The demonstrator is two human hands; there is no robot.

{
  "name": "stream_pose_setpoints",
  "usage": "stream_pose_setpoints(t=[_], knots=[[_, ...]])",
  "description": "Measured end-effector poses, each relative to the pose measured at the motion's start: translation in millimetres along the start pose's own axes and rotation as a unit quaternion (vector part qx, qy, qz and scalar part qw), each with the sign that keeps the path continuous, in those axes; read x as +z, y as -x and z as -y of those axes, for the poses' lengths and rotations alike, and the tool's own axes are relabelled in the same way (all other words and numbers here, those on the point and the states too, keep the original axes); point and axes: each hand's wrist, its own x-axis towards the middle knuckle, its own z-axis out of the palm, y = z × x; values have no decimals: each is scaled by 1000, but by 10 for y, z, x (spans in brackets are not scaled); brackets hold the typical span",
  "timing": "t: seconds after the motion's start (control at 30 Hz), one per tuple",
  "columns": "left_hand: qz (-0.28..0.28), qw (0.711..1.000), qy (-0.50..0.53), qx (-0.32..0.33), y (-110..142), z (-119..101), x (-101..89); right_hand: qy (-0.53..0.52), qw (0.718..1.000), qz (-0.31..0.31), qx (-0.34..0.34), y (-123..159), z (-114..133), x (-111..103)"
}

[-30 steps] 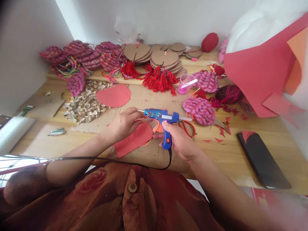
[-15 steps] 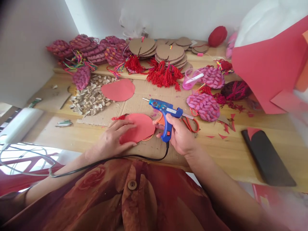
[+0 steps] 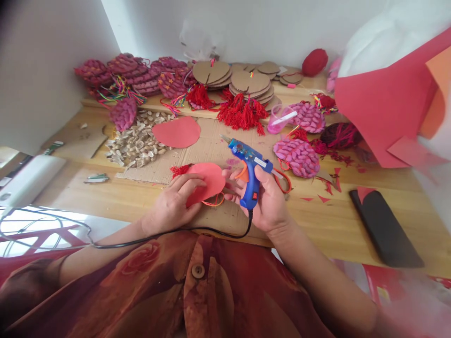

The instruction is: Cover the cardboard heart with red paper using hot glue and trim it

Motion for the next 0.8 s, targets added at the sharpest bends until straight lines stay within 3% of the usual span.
stream_pose_setpoints(t=[0.1, 0.23, 0.3, 0.47, 0.53, 0.8], knots=[[-15, 1000, 12, -3, 19, 2, 40, 16, 996, 70, 46, 106, -46, -1], [19, 999, 20, 21, 62, 33, 71, 73, 982, 138, 110, 281, -44, -41], [41, 998, 23, 36, 75, 59, 66, 97, 985, 109, 97, 324, -28, -52], [62, 995, 47, 55, 59, 126, 34, 99, 992, -79, -29, 229, -18, -74], [64, 995, 54, 61, 42, 142, 40, 98, 987, -118, -57, 142, -29, -94], [65, 995, 64, 48, 6, 179, 107, 99, 989, -99, -37, -128, -26, -71]])
